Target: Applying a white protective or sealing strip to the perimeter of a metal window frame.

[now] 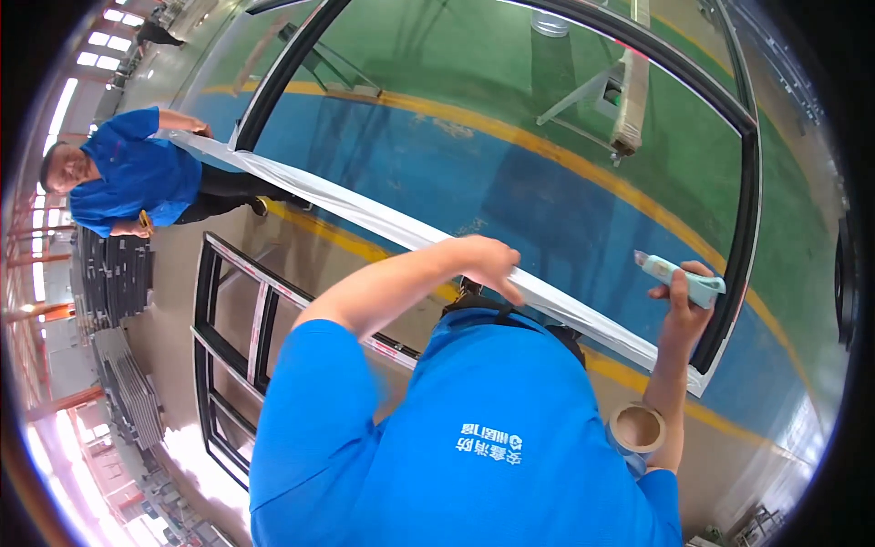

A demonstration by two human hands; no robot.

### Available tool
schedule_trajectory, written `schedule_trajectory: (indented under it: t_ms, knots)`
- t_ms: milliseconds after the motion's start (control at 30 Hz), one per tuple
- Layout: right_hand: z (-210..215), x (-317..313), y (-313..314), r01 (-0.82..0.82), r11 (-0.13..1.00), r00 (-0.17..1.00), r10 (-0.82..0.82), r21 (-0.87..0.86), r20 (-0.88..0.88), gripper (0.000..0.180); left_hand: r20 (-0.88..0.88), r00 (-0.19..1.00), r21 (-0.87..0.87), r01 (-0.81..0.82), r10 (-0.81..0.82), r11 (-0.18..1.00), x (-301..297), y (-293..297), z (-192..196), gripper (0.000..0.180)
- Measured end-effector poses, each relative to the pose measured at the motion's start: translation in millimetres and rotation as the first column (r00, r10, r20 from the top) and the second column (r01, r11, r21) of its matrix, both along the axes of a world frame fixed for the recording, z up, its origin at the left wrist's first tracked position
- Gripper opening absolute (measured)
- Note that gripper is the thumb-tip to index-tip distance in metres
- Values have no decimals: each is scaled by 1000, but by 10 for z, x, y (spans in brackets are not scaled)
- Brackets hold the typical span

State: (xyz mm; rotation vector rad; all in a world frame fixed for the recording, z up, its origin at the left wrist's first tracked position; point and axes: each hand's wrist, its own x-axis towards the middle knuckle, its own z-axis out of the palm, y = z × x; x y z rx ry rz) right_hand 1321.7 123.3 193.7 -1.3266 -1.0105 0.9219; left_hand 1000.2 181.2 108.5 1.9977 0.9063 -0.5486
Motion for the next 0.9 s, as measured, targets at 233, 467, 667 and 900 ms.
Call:
schedule_trajectory:
  t_ms: [233, 467, 667, 900]
  knots:
    - [167, -987, 335, -94, 995, 995, 95, -45, 25, 20, -38, 970, 553, -179, 239, 814, -2012, 240, 3, 47]
    - [234, -1376, 530, -87, 995, 991, 92, -58, 95, 20, 174, 789, 749, -494, 589, 441, -3081, 501, -185, 39]
    - [250, -1540, 571, -136, 989, 980, 144, -67, 141, 20, 123, 496, 735, -627, 860, 257, -3530, 631, -77, 47]
    - [325, -1328, 497, -95, 993, 990, 101, -68, 102, 18, 159, 379, 718, -678, 912, 157, -2947, 502, -50, 62]
